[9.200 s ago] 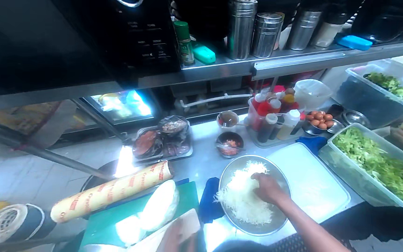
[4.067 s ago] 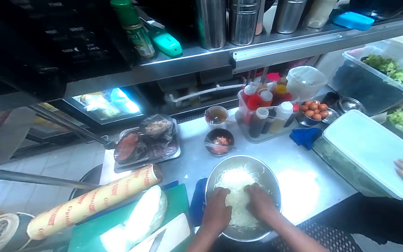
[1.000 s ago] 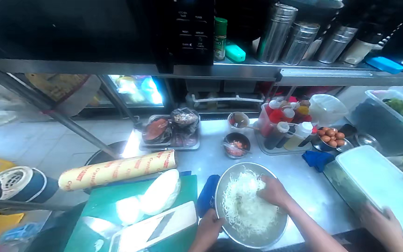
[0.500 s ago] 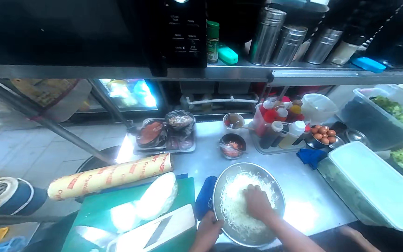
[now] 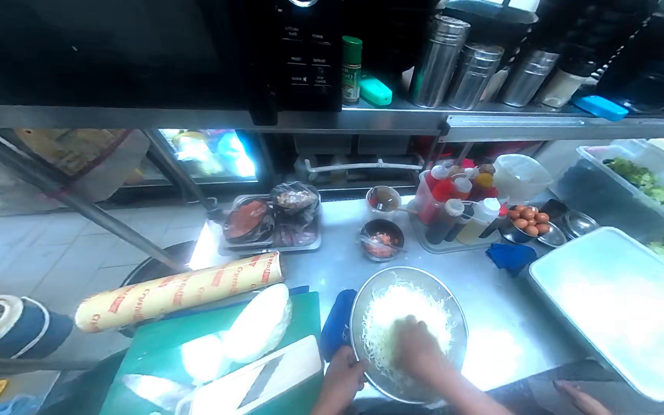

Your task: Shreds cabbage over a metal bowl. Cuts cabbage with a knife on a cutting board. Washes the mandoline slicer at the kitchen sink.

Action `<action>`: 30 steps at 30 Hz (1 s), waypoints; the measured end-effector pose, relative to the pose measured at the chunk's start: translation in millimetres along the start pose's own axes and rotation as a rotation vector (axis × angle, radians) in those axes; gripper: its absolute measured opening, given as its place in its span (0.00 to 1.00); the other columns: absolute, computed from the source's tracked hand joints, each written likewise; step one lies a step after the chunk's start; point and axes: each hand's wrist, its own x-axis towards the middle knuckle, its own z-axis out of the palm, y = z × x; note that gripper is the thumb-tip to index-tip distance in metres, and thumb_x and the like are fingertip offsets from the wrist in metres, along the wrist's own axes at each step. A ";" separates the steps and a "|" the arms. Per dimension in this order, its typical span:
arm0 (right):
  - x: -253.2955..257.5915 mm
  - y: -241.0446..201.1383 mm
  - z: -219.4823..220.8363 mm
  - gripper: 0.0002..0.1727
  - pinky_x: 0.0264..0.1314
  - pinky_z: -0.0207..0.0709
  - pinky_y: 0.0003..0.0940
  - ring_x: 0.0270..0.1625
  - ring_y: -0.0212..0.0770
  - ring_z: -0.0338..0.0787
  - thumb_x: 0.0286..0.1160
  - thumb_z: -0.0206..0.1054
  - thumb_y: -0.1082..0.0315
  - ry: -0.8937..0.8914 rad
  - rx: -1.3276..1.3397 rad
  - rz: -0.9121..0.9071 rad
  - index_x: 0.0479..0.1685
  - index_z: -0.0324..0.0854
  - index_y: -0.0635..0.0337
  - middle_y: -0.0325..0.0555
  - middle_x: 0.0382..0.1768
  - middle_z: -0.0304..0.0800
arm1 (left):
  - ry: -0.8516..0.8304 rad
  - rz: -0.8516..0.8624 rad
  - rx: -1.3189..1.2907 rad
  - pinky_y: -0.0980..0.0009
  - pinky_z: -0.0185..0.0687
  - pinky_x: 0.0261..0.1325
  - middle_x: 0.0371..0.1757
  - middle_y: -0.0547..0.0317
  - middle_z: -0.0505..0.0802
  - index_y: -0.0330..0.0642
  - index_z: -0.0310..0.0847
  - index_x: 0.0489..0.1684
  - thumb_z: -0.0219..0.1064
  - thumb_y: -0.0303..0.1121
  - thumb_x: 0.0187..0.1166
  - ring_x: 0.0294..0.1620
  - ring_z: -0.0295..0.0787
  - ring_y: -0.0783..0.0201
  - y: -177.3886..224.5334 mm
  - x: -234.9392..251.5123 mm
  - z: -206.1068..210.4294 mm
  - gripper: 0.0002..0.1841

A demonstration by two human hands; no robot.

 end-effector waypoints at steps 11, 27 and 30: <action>-25.2 39.7 -85.5 0.12 0.55 0.86 0.52 0.49 0.44 0.90 0.63 0.77 0.55 0.309 0.278 -0.072 0.42 0.89 0.49 0.42 0.46 0.90 | 0.045 0.038 0.040 0.56 0.96 0.46 0.45 0.52 0.96 0.40 0.78 0.65 0.75 0.46 0.76 0.40 0.97 0.57 -4.7 -14.2 -12.5 0.26; -11.7 43.4 -60.5 0.17 0.48 0.87 0.58 0.41 0.45 0.93 0.58 0.82 0.50 0.275 0.371 0.018 0.42 0.90 0.48 0.40 0.38 0.93 | 0.209 0.192 -0.005 0.54 0.95 0.49 0.42 0.51 0.95 0.36 0.83 0.57 0.75 0.41 0.77 0.41 0.96 0.57 -47.1 -106.6 -89.2 0.20; -9.0 36.4 -71.2 0.11 0.24 0.81 0.53 0.21 0.43 0.84 0.58 0.76 0.59 0.456 0.370 -0.022 0.23 0.78 0.50 0.39 0.18 0.81 | 0.359 0.160 -0.083 0.56 0.95 0.45 0.40 0.52 0.96 0.36 0.83 0.56 0.74 0.39 0.78 0.38 0.96 0.57 -71.4 -125.7 -119.4 0.17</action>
